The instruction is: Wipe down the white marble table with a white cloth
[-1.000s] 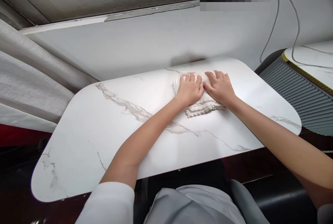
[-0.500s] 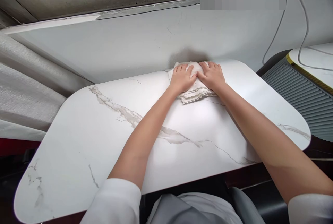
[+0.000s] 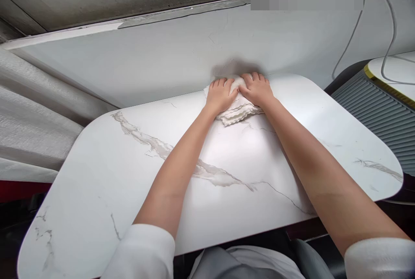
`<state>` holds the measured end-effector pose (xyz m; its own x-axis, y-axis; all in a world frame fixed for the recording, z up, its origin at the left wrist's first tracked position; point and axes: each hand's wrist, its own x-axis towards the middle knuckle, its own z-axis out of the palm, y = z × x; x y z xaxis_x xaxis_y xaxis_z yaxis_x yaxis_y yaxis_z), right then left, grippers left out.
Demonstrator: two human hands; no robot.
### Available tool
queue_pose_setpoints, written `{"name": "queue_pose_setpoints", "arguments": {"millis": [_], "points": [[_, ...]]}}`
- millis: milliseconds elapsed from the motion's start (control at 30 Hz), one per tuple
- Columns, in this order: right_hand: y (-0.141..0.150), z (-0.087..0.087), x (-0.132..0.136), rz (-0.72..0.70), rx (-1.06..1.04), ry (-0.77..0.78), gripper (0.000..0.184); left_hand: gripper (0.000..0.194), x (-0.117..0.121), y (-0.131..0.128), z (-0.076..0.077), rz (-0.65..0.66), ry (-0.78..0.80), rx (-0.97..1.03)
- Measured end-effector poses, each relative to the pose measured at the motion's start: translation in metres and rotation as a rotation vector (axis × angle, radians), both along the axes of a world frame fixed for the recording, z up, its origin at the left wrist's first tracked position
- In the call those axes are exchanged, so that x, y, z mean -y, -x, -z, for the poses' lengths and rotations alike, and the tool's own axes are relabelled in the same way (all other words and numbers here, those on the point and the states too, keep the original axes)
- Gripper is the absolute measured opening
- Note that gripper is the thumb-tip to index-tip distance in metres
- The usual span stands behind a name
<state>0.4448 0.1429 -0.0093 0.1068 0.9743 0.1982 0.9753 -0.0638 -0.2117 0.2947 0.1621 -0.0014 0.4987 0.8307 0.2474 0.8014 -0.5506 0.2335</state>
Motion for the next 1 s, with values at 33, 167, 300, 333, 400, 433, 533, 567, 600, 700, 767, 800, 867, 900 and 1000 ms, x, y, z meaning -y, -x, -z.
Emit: {"name": "queue_pose_setpoints", "arguments": {"millis": [33,167,300,333,400,433,533,567,600,700,767,800,867,900,1000], "points": [[0.001,0.000,-0.001,-0.006,0.001,0.006,0.055,0.045,-0.001,0.001,0.000,0.000,0.000,0.003],[0.003,0.002,-0.005,-0.041,-0.006,0.005,0.057,0.044,-0.003,0.007,0.001,-0.017,0.005,0.004],[0.003,0.002,-0.007,-0.152,-0.026,-0.025,0.055,0.046,0.000,0.012,0.001,-0.047,0.009,-0.001],[0.004,0.002,-0.007,-0.179,-0.026,-0.028,0.054,0.046,0.002,0.013,0.001,-0.055,0.008,-0.001],[0.004,0.001,-0.006,-0.211,-0.017,-0.028,0.054,0.046,0.006,0.015,0.001,-0.076,0.002,-0.007],[0.005,0.001,-0.005,-0.219,-0.011,-0.029,0.054,0.046,0.009,0.015,0.001,-0.089,-0.005,-0.014],[0.008,0.001,-0.001,-0.249,-0.002,-0.046,0.055,0.047,0.020,0.016,0.001,-0.134,-0.022,-0.048],[0.009,0.002,0.001,-0.261,-0.004,-0.054,0.055,0.048,0.024,0.017,0.001,-0.145,-0.026,-0.057],[0.011,0.002,0.005,-0.269,-0.007,-0.059,0.055,0.048,0.027,0.018,0.001,-0.151,-0.028,-0.065],[0.015,0.001,0.019,-0.261,-0.010,-0.044,0.058,0.049,0.038,0.022,0.002,-0.149,-0.026,-0.081],[0.017,0.001,0.033,-0.247,-0.003,-0.022,0.059,0.050,0.049,0.025,0.002,-0.134,-0.027,-0.090],[0.018,0.001,0.040,-0.245,0.003,-0.015,0.060,0.050,0.056,0.027,0.003,-0.126,-0.032,-0.095],[0.018,0.002,0.057,-0.250,0.018,-0.005,0.061,0.051,0.073,0.029,0.003,-0.117,-0.049,-0.107],[0.017,0.003,0.067,-0.256,0.027,-0.006,0.061,0.051,0.083,0.029,0.003,-0.115,-0.059,-0.113],[0.017,0.004,0.097,-0.273,0.051,-0.022,0.060,0.052,0.116,0.031,0.003,-0.114,-0.076,-0.133]]}}
